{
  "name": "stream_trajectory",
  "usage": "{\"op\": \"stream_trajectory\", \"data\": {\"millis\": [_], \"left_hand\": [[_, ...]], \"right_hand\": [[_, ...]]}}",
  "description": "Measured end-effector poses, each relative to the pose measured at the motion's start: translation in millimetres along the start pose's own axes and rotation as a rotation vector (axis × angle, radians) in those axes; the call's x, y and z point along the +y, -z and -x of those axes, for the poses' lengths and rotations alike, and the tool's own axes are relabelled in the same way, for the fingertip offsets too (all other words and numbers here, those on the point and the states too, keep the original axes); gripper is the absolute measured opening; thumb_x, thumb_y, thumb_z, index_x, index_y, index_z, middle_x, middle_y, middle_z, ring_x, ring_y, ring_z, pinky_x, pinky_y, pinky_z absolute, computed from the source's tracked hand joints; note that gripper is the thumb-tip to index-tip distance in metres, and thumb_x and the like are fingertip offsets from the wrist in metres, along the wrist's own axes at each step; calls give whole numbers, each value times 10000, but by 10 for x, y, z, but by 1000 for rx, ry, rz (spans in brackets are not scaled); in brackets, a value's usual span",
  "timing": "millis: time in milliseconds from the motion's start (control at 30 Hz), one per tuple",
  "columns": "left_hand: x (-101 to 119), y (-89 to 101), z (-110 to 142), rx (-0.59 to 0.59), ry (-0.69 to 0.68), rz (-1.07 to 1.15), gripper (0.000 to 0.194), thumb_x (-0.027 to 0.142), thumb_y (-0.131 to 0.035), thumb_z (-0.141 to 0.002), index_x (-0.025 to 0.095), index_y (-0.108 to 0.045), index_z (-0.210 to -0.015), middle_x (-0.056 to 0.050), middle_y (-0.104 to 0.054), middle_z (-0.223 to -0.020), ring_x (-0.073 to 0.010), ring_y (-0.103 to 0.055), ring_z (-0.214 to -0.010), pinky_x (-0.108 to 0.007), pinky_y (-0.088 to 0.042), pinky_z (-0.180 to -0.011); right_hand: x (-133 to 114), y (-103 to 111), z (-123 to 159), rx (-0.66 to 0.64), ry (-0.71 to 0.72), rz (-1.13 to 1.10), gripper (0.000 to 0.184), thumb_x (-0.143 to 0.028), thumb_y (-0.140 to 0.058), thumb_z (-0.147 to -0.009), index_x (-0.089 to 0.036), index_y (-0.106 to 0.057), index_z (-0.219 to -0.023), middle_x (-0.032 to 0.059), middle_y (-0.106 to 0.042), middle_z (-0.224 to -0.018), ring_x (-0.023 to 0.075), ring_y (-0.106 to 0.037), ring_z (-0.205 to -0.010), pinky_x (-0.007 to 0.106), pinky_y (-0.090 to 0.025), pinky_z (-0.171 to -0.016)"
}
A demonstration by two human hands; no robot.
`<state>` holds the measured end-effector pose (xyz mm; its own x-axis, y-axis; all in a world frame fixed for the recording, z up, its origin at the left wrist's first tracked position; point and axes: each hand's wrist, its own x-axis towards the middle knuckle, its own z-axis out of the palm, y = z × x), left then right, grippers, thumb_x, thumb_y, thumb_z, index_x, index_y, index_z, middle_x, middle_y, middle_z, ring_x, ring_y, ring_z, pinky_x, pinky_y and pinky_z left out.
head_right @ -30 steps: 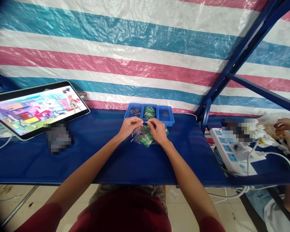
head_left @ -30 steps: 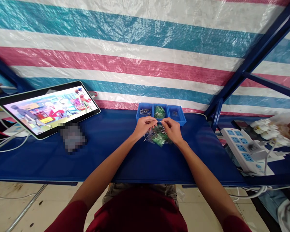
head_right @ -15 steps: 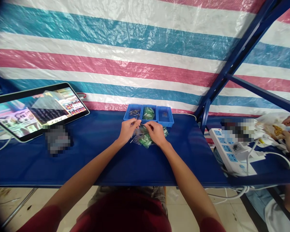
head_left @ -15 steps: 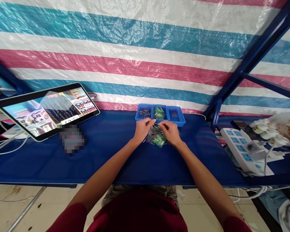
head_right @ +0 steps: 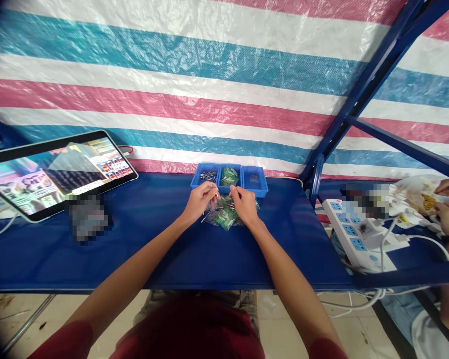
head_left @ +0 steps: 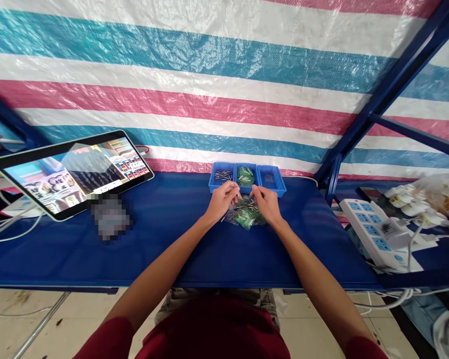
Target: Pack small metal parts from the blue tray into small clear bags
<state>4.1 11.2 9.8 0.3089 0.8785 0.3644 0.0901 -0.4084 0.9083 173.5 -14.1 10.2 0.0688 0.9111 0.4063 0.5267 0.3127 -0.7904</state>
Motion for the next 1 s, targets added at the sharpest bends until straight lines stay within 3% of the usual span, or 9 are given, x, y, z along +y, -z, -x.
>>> {"op": "stream_trajectory", "data": {"millis": [167,333,500,567,667,767,1000], "left_hand": [[6,80,-11,-1,-108,-237,325,428,-507,-911,170,-702,-937,-40,-664,-757,-169,-610,-730,-249,-448,-651],[10,77,2,10,-67,-156,317,444,-564,-879,180,-619,-1046,61,-421,-535,-91,-404,-475,-217,-323,-505],[42,79,17,-13,-6,-67,302,458,-592,-856,189,-585,-994,83,-311,-505,-73,-320,-427,-211,-252,-452],[49,78,17,0,9,-30,309,453,-608,-843,190,-591,-1004,85,-330,-494,-71,-334,-417,-205,-263,-441],[59,57,12,14,53,92,361,456,-666,-785,173,-628,-1006,54,-494,-542,-77,-433,-432,-203,-348,-437],[59,13,8,47,109,221,357,430,-760,-679,142,-687,-878,-15,-637,-657,-120,-567,-534,-234,-455,-491],[-16,-66,1,128,115,378,301,375,-794,-631,126,-701,-772,-70,-704,-820,-156,-628,-673,-275,-512,-592]], "right_hand": [[-22,25,8,37,27,-8,414,-480,-457,-907,-168,-644,-710,-13,-534,-553,123,-456,-515,256,-343,-549],[-23,13,20,-51,116,-86,294,-424,-544,-868,-170,-681,-922,8,-617,-699,111,-443,-511,253,-374,-542],[-35,2,24,-119,180,-88,246,-398,-557,-866,-184,-667,-816,22,-618,-717,121,-475,-548,259,-391,-561],[-33,-5,25,-147,171,-89,234,-394,-560,-865,-187,-653,-807,17,-611,-708,123,-479,-554,257,-388,-559],[-18,-16,23,-133,137,-96,238,-392,-537,-875,-184,-628,-805,15,-611,-715,123,-484,-560,253,-380,-555],[-4,-21,19,-101,127,-109,254,-395,-500,-895,-180,-608,-813,9,-595,-704,124,-479,-570,248,-368,-558],[-26,-30,32,-128,157,-76,332,-420,-448,-927,-182,-575,-734,-27,-496,-582,114,-429,-535,244,-343,-566]]}}
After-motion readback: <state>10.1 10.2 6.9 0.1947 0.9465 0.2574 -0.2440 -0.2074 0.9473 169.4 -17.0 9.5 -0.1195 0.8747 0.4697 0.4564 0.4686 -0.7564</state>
